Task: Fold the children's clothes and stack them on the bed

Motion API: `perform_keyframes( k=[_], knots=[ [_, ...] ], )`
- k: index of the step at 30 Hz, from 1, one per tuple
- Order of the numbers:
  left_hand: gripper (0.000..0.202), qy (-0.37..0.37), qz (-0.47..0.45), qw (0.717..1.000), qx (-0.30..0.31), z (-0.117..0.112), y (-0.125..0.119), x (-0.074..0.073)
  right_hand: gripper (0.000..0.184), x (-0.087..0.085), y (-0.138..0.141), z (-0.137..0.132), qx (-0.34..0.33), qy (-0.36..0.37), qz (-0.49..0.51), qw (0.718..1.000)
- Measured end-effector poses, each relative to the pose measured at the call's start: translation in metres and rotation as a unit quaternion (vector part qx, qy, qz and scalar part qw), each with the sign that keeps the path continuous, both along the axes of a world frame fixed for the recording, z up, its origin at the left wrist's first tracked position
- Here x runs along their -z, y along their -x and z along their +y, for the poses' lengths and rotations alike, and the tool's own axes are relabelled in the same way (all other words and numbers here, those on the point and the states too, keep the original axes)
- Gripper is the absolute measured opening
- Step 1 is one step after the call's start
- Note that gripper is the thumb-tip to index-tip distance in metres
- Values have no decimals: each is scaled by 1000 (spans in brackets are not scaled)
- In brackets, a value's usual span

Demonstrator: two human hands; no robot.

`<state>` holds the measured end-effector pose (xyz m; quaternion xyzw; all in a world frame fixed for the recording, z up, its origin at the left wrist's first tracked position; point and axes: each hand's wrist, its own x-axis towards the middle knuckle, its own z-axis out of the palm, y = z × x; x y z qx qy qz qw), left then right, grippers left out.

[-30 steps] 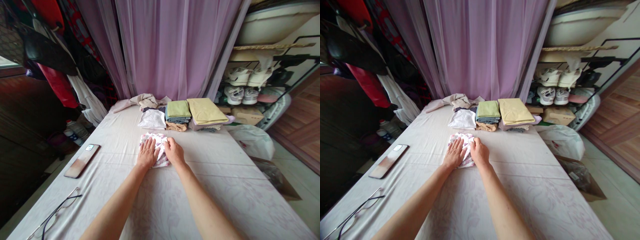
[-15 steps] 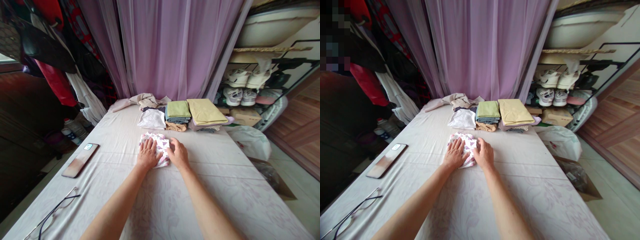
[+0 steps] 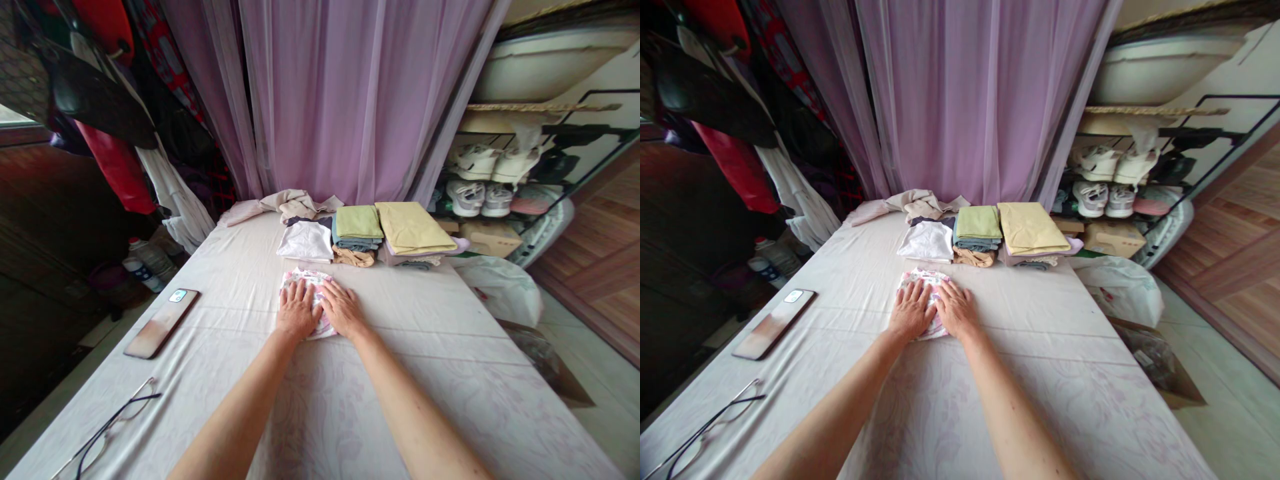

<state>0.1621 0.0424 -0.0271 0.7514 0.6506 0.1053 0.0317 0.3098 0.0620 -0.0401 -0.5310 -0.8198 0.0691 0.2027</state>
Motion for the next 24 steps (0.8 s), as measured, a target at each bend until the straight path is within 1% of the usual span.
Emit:
perform_keyframes(
  k=[3, 6, 8, 10, 11, 13, 14, 16, 18, 20, 22, 24],
  knots=[
    [50, 11, -31, 999, 2, 6, 6, 0, 41, -3, 0, -1, -4, -10, -3, 1000],
    [39, -33, -92, 995, 12, 8, 21, -1, 41, -7, 1, -5, -6, -17, -3, 1000],
    [38, -70, -128, 989, -25, 6, 34, -2, 40, -10, 2, -7, -4, -20, -1, 1000],
    [39, -75, -147, 982, -95, 4, 45, -5, 39, -10, 2, -8, -5, -24, 7, 1000],
    [42, -61, -156, 977, -130, 4, 50, -9, 39, -9, 2, -8, -6, -28, 14, 1000],
    [49, 8, -195, 964, -179, 7, 59, -17, 39, -7, 2, -7, -9, -39, 30, 999],
    [50, 52, -221, 954, -194, 11, 62, -22, 39, -6, 2, -6, -10, -44, 38, 998],
    [42, 132, -269, 931, -210, 18, 67, -31, 38, -3, 1, -5, -10, -53, 49, 997],
    [27, 179, -302, 912, -211, 24, 69, -36, 37, -2, -1, -6, -3, -64, 57, 996],
    [19, 198, -342, 896, -204, 25, 68, -38, 37, -4, -4, -9, -1, -82, 64, 995],
    [20, 207, -401, 872, -190, 22, 62, -39, 38, -8, -4, -15, -15, -107, 76, 991],
    [26, 207, -465, 844, -170, 17, 53, -42, 44, -15, -1, -22, -44, -119, 97, 987]
  ],
)
